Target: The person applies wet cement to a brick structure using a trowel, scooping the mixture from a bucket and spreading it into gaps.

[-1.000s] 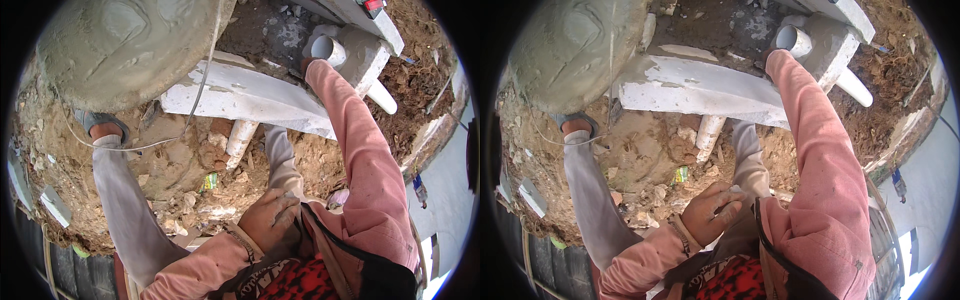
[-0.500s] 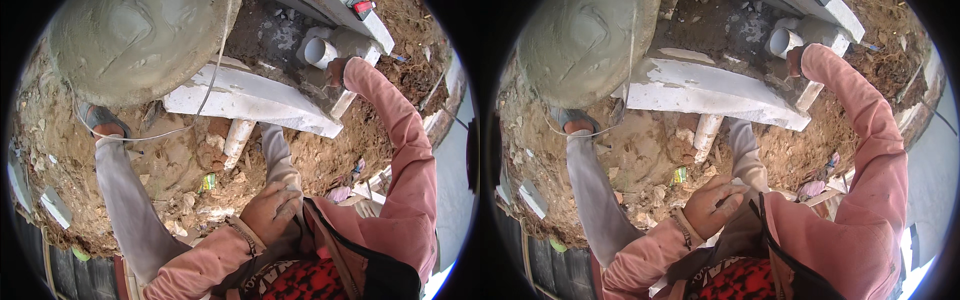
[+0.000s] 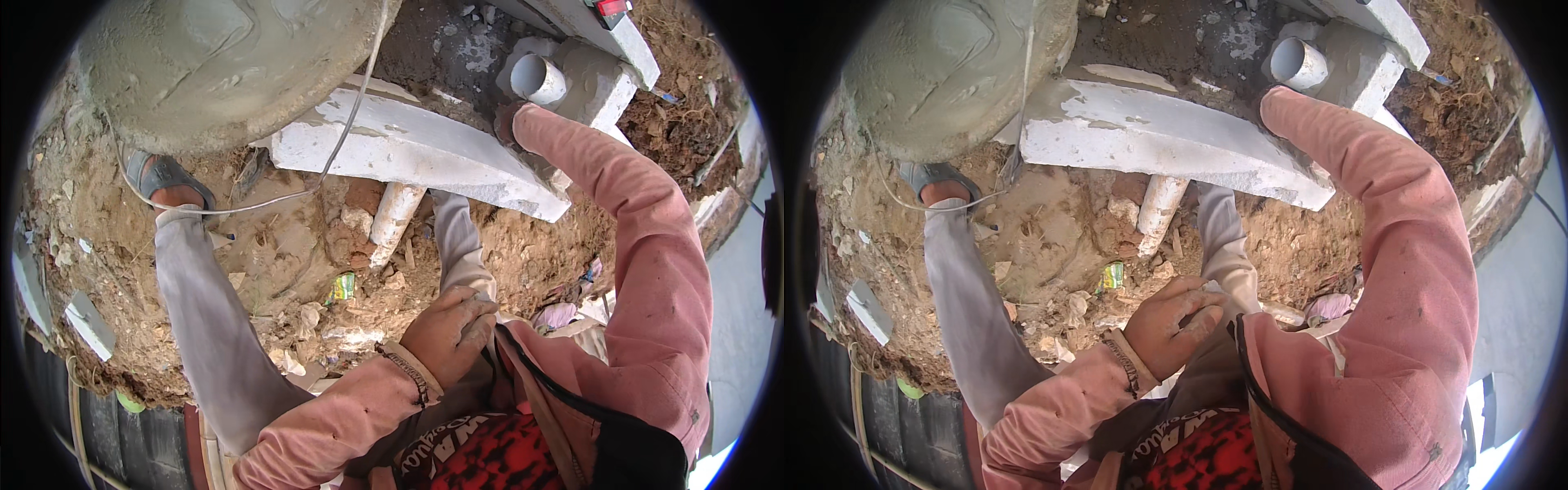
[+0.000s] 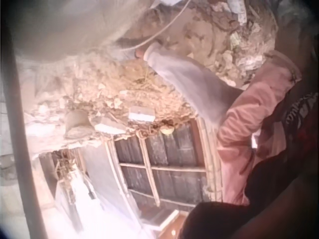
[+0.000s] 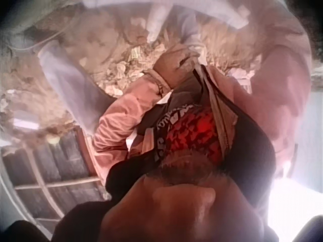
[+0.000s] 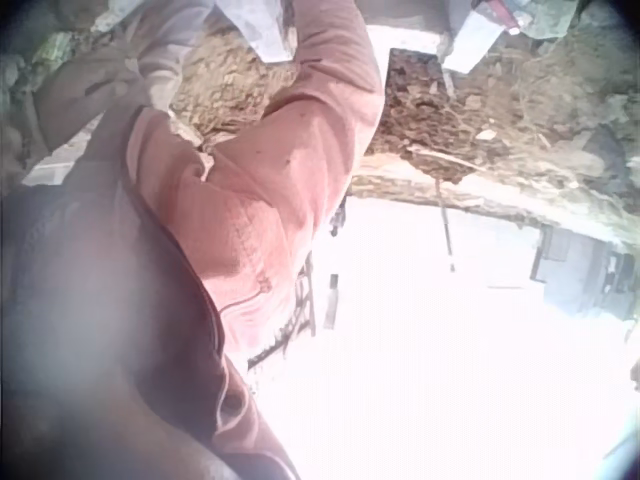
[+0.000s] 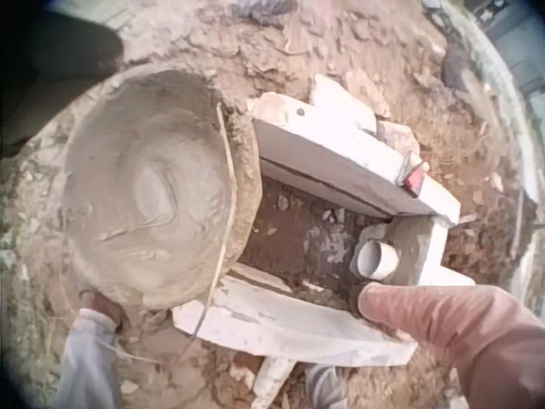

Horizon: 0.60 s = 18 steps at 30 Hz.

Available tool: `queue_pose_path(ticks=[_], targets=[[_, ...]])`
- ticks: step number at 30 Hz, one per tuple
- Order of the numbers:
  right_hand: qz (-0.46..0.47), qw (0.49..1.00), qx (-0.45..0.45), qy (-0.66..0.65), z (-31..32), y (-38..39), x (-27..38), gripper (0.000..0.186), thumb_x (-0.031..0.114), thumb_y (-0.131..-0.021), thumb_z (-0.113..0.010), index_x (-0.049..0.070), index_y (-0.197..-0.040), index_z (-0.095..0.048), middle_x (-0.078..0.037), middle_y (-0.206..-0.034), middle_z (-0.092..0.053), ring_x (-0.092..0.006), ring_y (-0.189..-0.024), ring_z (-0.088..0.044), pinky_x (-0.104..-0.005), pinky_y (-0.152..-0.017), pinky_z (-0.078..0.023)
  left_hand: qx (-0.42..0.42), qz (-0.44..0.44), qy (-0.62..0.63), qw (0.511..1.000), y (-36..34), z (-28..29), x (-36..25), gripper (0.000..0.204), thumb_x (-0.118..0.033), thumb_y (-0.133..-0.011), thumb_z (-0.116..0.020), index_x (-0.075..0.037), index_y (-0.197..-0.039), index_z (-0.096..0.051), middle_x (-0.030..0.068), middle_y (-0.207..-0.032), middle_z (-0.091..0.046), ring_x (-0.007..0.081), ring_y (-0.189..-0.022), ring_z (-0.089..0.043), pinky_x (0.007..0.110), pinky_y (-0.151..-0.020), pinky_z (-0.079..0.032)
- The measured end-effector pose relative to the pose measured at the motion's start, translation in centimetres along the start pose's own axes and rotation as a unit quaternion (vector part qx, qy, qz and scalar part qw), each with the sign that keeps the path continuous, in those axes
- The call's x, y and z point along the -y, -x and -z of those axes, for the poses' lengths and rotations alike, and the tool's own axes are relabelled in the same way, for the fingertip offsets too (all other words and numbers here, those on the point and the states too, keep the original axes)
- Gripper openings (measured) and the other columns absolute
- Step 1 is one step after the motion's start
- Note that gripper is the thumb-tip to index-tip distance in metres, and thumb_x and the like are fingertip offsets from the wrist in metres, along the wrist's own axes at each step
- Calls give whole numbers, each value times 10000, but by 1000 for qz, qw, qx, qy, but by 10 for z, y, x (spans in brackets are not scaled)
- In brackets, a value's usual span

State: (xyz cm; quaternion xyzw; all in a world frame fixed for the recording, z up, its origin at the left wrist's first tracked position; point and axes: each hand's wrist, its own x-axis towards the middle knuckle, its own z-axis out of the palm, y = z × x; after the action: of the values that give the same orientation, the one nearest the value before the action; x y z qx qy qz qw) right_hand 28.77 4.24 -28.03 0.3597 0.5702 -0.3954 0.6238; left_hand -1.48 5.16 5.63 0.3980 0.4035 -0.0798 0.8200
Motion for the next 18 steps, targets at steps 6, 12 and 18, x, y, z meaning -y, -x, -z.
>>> queue_pose_path(ticks=[6, 12, 18], targets=[[37, 999, 14, 20, 2, 74, -30, 361, 261, -803, -613, 139, -1141, -644, -85, -1168, -625, -282, -1082, -589, -409, -897, -482, 7, 8, 24, 1000, 9, 9, -18, 299, -230, -906, -544, -36, -1116, -631, 204, -1133, -578, 338, -1094, -550, 374, -946, -431], [-67, 995, -69, -4, 6, 24, -11, 361, 262, -805, -608, 139, -1142, -643, -88, -1171, -623, -284, -1084, -587, -409, -900, -480, -3, -14, 28, 1000, 8, 3, -17, 313, -241, -922, -489, -13, -1105, -602, 168, -1050, -562, 333, -987, -559, 377, -862, -451], [-109, 992, -50, -34, 29, -45, -1, 361, 264, -808, -603, 139, -1144, -641, -90, -1175, -620, -286, -1086, -585, -410, -904, -478, 11, -3, 33, 999, 7, 11, -17, 323, -241, -916, -515, -28, -1136, -615, 212, -1133, -564, 345, -1078, -548, 365, -940, -436]])
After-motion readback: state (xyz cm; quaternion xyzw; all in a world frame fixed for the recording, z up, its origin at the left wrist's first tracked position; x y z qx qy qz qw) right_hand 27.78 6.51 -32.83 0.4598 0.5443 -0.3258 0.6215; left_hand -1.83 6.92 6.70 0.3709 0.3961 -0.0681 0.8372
